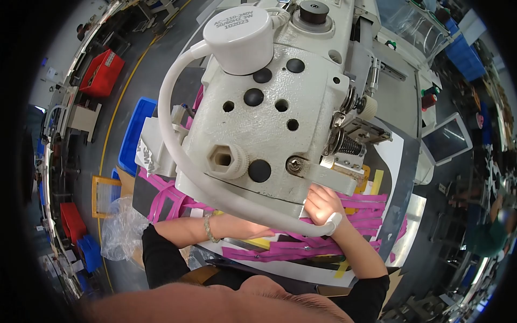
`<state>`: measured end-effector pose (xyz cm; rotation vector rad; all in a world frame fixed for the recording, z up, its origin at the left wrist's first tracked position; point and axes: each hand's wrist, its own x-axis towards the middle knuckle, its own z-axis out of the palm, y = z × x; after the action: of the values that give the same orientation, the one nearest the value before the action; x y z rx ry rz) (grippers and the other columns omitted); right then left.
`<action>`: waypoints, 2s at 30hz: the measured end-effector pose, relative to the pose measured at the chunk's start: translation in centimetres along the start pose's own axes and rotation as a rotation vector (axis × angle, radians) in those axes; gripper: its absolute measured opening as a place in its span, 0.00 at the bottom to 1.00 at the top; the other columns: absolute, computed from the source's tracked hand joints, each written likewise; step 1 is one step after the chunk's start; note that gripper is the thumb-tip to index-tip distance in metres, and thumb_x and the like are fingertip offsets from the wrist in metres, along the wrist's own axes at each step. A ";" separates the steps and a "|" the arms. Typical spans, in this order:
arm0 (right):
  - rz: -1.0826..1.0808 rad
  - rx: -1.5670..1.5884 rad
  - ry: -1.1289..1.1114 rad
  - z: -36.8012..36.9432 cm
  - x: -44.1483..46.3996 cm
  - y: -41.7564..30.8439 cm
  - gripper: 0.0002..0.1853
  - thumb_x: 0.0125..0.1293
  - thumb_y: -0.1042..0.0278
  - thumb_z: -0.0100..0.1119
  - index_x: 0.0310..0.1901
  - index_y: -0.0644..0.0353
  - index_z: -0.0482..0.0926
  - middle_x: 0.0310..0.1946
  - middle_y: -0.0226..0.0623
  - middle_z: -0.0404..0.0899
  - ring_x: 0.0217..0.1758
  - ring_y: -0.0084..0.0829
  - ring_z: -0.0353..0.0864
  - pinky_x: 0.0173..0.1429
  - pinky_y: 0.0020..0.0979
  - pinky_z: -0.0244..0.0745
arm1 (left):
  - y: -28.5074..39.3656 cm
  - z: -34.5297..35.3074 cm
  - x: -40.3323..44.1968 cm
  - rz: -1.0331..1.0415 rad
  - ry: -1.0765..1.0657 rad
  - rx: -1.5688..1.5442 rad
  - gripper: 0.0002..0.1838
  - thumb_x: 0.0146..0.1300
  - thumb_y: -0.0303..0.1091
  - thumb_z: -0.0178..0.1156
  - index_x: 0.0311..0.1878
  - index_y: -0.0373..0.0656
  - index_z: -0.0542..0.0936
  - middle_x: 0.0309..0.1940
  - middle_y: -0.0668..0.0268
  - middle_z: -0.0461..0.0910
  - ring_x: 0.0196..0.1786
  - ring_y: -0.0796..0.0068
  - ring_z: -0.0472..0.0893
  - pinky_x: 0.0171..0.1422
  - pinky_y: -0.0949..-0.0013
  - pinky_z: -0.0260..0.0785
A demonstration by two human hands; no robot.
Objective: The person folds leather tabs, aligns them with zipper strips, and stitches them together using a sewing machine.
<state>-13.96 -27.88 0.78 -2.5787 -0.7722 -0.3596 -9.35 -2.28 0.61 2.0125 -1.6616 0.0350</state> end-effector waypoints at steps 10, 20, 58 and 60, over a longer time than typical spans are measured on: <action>0.069 0.247 0.174 1.0 0.0 -0.2 0.18 0.43 0.71 0.62 0.40 0.64 0.83 0.44 0.42 0.82 0.51 0.45 0.81 0.56 0.45 0.73 | 0.0 0.1 0.0 0.018 -0.001 0.055 0.30 0.52 0.49 0.68 0.53 0.37 0.78 0.61 0.52 0.72 0.66 0.56 0.70 0.71 0.57 0.62; 0.099 0.262 0.190 1.1 0.1 -0.4 0.17 0.46 0.70 0.64 0.41 0.61 0.84 0.44 0.40 0.83 0.51 0.44 0.82 0.57 0.42 0.72 | -0.1 0.3 -0.2 0.031 -0.003 0.087 0.30 0.54 0.50 0.66 0.53 0.37 0.77 0.63 0.52 0.72 0.67 0.57 0.70 0.72 0.58 0.62; 0.163 0.304 0.171 0.8 0.2 -0.6 0.16 0.57 0.67 0.68 0.46 0.63 0.84 0.47 0.41 0.83 0.51 0.45 0.81 0.58 0.41 0.73 | 0.0 0.2 -0.4 0.037 -0.003 0.105 0.28 0.57 0.50 0.64 0.52 0.35 0.78 0.61 0.50 0.74 0.66 0.56 0.71 0.72 0.57 0.62; 0.257 0.312 0.161 0.4 0.6 -1.0 0.11 0.60 0.72 0.67 0.45 0.62 0.83 0.43 0.42 0.84 0.46 0.44 0.83 0.53 0.40 0.75 | 0.0 0.3 -0.3 0.034 -0.016 0.131 0.29 0.57 0.51 0.63 0.52 0.35 0.78 0.61 0.50 0.73 0.66 0.57 0.71 0.72 0.57 0.62</action>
<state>-14.00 -26.61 0.93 -2.2851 -0.3970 -0.3322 -9.49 -2.07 0.27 2.0854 -1.7442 0.1437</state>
